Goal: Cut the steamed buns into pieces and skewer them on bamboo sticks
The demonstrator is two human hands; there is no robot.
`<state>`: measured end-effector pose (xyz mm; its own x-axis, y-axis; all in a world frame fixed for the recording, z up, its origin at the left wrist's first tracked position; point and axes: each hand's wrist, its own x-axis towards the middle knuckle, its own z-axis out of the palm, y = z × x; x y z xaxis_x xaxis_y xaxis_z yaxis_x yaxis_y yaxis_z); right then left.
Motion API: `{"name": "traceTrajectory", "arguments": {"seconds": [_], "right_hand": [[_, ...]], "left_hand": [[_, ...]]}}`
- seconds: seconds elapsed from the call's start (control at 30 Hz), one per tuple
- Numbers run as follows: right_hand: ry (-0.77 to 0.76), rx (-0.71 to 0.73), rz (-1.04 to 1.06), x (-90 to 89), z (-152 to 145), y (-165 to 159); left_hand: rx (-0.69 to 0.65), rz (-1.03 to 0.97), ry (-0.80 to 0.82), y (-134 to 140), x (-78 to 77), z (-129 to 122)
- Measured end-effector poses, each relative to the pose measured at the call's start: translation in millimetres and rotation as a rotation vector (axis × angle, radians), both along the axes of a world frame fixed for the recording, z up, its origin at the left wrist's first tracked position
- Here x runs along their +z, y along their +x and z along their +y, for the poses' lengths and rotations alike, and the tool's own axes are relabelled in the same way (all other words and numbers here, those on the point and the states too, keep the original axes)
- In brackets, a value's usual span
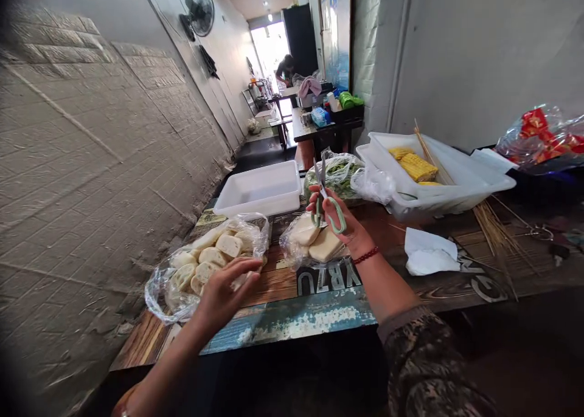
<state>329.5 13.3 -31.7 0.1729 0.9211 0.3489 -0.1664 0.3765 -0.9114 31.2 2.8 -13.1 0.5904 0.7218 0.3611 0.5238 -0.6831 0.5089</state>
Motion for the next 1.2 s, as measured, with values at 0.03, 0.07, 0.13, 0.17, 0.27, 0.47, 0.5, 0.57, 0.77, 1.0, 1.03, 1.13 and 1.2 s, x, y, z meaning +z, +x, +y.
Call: {"name": "traceTrajectory", "arguments": {"seconds": [0.03, 0.07, 0.13, 0.17, 0.27, 0.47, 0.5, 0.57, 0.77, 1.0, 1.03, 1.13, 1.2], "right_hand": [[0.003, 0.015, -0.008, -3.0, 2.5, 1.5], [0.004, 0.030, -0.018, -5.4, 3.6, 3.2], [0.012, 0.050, -0.037, -8.4, 2.5, 7.6], [0.021, 0.049, -0.039, -9.1, 1.1, 10.0], [0.047, -0.021, -0.016, -9.3, -2.8, 16.4], [0.045, -0.228, 0.049, -5.9, -3.2, 20.1], [0.041, -0.233, 0.034, -5.6, -3.6, 19.9], [0.022, -0.233, -0.033, -5.8, -4.7, 18.8], [0.034, -0.401, -0.267, -11.8, 1.2, 14.0], [0.030, -0.524, -0.429, -20.2, 13.9, 12.6], [0.038, -0.542, -0.503, -22.2, 15.0, 12.1], [0.029, -0.548, -0.692, -27.5, 17.2, 8.4], [-0.009, -0.505, -0.765, -29.1, 17.3, 4.2]], "left_hand": [[-0.035, 0.027, -0.001, 17.0, -5.7, 0.4], [-0.076, 0.056, 0.024, 32.9, -11.0, 1.6], [-0.169, 0.150, 0.105, 60.2, -19.6, 5.5], [-0.216, 0.196, 0.146, 71.4, -23.0, 8.0], [-0.249, 0.293, 0.250, 94.5, -30.8, 17.2], [-0.042, 0.258, 0.393, 103.1, -41.6, 44.9], [-0.027, 0.240, 0.411, 103.0, -43.0, 49.8], [0.009, 0.205, 0.439, 103.2, -45.7, 58.7], [0.143, 0.138, 0.482, 106.2, -51.6, 78.4], [0.251, 0.240, 0.544, 110.7, -47.4, 92.5], [0.263, 0.244, 0.546, 112.1, -46.8, 93.6], [0.290, 0.240, 0.526, 116.3, -46.7, 96.5], [0.304, 0.226, 0.502, 118.4, -48.6, 98.8]]}}
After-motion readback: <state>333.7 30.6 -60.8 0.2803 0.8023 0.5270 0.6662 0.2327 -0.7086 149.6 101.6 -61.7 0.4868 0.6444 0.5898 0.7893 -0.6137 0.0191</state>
